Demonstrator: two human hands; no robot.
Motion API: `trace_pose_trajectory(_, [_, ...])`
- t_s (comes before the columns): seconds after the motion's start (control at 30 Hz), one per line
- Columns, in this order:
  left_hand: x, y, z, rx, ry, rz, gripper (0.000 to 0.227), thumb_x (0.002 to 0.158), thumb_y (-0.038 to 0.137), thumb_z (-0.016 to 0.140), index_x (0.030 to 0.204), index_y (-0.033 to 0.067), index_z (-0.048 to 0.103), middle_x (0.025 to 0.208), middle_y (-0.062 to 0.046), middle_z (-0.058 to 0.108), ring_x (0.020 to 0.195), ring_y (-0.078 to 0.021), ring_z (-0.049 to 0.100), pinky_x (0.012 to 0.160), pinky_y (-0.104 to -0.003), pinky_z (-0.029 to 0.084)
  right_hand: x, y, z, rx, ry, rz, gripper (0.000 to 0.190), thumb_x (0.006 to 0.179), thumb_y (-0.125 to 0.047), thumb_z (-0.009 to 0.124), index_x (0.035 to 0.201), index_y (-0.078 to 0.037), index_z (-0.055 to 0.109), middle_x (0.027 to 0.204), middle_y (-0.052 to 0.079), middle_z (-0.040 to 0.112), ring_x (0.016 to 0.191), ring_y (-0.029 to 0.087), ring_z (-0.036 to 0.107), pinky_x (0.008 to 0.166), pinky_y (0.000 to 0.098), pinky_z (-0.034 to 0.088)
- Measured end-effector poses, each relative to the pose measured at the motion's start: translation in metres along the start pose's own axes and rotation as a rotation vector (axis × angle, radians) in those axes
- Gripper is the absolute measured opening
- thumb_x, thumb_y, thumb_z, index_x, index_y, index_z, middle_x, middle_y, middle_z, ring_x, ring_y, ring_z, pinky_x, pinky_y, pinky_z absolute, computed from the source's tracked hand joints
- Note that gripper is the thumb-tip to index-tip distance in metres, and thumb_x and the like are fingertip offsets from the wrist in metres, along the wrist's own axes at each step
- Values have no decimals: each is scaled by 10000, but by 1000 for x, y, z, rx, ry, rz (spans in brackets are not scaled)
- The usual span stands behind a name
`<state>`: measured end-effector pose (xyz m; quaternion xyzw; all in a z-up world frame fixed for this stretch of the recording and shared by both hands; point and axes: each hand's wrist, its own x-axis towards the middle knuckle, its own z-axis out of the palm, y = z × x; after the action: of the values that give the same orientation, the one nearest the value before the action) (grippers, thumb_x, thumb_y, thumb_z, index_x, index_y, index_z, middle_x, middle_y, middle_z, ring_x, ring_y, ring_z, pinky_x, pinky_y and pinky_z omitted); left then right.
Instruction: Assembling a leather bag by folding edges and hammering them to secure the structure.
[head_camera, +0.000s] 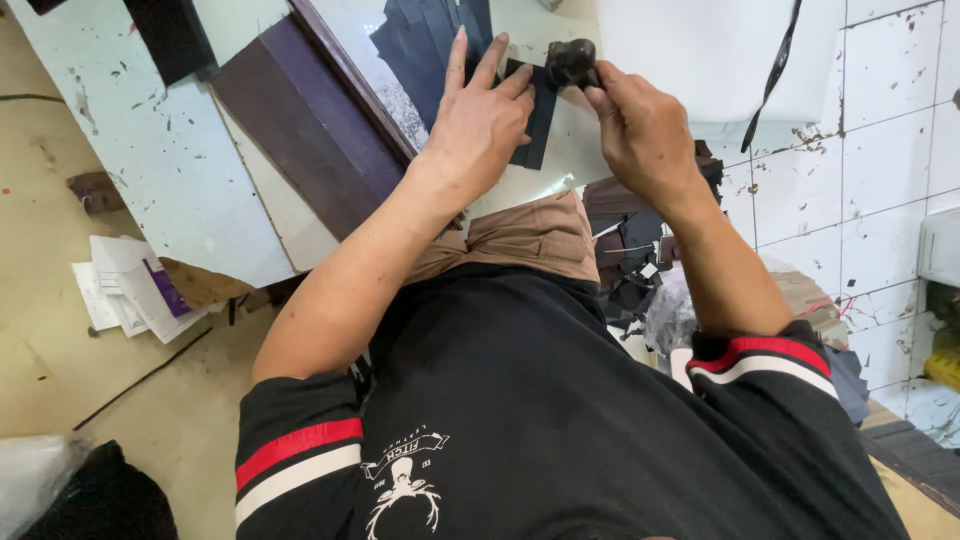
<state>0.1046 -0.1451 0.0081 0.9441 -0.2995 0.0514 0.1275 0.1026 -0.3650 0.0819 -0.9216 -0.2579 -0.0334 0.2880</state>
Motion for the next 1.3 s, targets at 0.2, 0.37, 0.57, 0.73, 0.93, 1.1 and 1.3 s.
trace_pose_trajectory(0.2, [-3,1,-2,-32,4,-13,518,880,250,773,1301,-42,692,1438,-132,623,1494,-439,275,1183,-728,23,-7,8,17,-88,80,1,284,1094,4,615,1366,85,621,865,153,677,598,220,569,512,355,440])
trace_pose_trajectory(0.37, [-3,1,-4,-50,18,-17,513,873,242,770,1297,-40,699,1434,-120,624,1486,-451,280,1172,-743,28,-12,-2,12,7,93,-21,267,1080,41,619,1336,116,638,919,182,702,644,228,580,563,343,456])
trace_pose_trajectory(0.57, [-3,1,-1,-68,41,-3,518,871,230,775,1301,-45,692,1427,-112,633,1484,-464,271,1157,-765,14,-22,-6,11,12,87,-5,265,1078,45,621,1334,108,645,858,162,675,603,212,537,533,341,424])
trace_pose_trajectory(0.73, [-5,1,1,-43,25,-12,512,891,258,764,1312,-25,693,1447,-102,618,1500,-448,242,1152,-776,-10,-32,-4,18,4,116,3,253,1036,89,627,1284,134,653,857,175,674,592,216,538,522,347,430])
trace_pose_trajectory(0.93, [-4,0,-1,-94,3,-14,528,867,231,770,1313,-37,680,1434,-112,617,1486,-478,251,1123,-808,0,-40,-13,14,22,119,24,285,1036,80,632,1320,92,656,871,176,687,594,228,540,527,353,425])
trace_pose_trajectory(1.1, [-3,-1,0,-95,-20,-25,518,871,218,754,1316,-34,670,1461,-96,602,1497,-477,220,1119,-812,-37,-44,-22,7,9,78,4,259,1028,72,650,1284,82,687,852,156,684,571,222,537,508,347,418])
trace_pose_trajectory(1.3, [-4,-1,-1,-100,5,-20,523,859,209,774,1308,-41,678,1457,-98,612,1501,-478,208,1124,-804,-53,-44,-40,-5,-27,-18,-13,296,987,59,674,1282,37,695,858,128,681,527,235,506,500,369,401])
